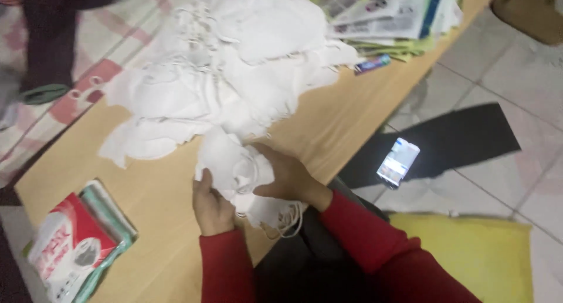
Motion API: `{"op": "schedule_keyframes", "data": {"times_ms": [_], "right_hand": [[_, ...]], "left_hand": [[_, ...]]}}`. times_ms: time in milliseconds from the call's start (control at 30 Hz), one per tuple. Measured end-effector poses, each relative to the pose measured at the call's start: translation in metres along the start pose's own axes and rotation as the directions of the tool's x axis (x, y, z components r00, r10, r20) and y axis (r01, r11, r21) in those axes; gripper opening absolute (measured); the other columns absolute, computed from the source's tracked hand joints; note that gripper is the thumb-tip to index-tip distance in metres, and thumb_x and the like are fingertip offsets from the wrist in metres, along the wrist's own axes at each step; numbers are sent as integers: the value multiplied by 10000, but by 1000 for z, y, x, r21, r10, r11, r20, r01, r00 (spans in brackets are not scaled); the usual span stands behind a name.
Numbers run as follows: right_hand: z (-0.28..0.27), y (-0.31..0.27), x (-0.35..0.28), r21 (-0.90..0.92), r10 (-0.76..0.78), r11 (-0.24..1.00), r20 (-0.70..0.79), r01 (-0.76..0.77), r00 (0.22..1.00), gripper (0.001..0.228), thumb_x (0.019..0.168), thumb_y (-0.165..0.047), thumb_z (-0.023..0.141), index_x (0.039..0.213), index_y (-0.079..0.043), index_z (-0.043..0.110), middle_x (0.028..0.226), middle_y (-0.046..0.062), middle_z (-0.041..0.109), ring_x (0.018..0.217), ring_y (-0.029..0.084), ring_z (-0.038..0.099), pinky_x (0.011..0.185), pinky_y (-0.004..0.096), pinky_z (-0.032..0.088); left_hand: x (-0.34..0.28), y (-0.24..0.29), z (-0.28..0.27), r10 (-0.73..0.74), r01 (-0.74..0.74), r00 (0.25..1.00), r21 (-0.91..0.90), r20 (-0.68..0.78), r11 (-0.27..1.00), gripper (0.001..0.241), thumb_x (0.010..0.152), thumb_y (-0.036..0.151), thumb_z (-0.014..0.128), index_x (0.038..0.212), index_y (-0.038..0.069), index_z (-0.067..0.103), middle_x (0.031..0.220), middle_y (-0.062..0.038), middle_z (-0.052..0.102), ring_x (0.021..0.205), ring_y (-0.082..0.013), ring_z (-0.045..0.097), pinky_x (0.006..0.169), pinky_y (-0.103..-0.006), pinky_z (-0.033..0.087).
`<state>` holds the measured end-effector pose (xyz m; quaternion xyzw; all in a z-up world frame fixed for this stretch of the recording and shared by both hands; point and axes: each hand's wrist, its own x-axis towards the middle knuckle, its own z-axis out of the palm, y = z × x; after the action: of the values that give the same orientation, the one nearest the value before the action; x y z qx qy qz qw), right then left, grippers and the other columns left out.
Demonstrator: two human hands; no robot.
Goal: The person is taking individual white face masks from a large, disorganized pile and stacking them neatly on the table.
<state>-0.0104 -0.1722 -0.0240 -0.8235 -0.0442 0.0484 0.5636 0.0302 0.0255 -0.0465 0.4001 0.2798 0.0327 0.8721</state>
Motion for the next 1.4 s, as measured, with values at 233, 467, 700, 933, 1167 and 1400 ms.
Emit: {"op": "schedule_keyframes", "data": {"times_ms": [233, 467, 700, 933, 1167, 1400], "right_hand": [[-37, 53, 36, -114, -5, 993, -218, -20, 976, 986, 698, -450, 871, 1556, -257, 425, 1519, 110, 537, 1388, 354, 507, 1167, 488, 411], [-88, 56, 82, -320, -120, 945, -530, -67, 839, 948, 723, -308, 945, 1508, -97, 457, 1538, 261, 422, 1393, 463, 457, 1173, 556, 380], [-76, 95, 90, -552, -262, 826, -558, -116, 788, 565, 798, -490, 861, 1247, -209, 667, 1203, 6, 631, 1205, 251, 561, 1036, 428, 373], [-75, 73, 79, -653, -420, 754, -552, -61, 721, 359, 787, -386, 882, 1065, -197, 758, 975, 15, 650, 1078, 278, 571, 982, 429, 377], [-1, -11, 86, 39, -283, 916, -641, 398, 714, 303, 895, -71, 783, 1156, -51, 630, 1119, 175, 671, 1118, 399, 660, 1007, 502, 485], [48, -5, 112, -43, -300, 952, -352, 304, 887, 524, 928, -246, 739, 1393, -79, 566, 1171, 205, 701, 1105, 425, 680, 952, 554, 538]], "left_hand": [[-3, 9, -5, 254, -257, 966, 75, 53, 963, 373, 1040, 163, 596, 1402, 211, 524, 1294, -122, 672, 1116, -304, 725, 906, -537, 627], [-44, -5, 45, 352, -378, 926, 338, 138, 862, 652, 982, -28, 557, 1544, 198, 317, 1411, -287, 278, 1328, -424, 366, 1086, -580, 372], [-30, -7, 57, 391, -434, 898, 549, 201, 714, 287, 966, 9, 617, 1189, 134, 746, 910, -27, 655, 705, -62, 522, 620, -197, 488], [-2, -1, 36, 249, -292, 956, 430, 154, 854, 221, 970, 30, 613, 1134, 70, 755, 1144, -149, 729, 1115, -179, 632, 978, -378, 516], [-9, 13, 44, 196, -256, 956, 294, 218, 921, 331, 1039, 266, 547, 1164, 14, 722, 1234, -151, 647, 1257, -232, 550, 1084, -412, 436], [42, 5, -5, 217, -235, 972, 389, 92, 891, 291, 992, 112, 630, 1253, -16, 650, 1081, -206, 739, 982, -262, 721, 844, -409, 588]]}}
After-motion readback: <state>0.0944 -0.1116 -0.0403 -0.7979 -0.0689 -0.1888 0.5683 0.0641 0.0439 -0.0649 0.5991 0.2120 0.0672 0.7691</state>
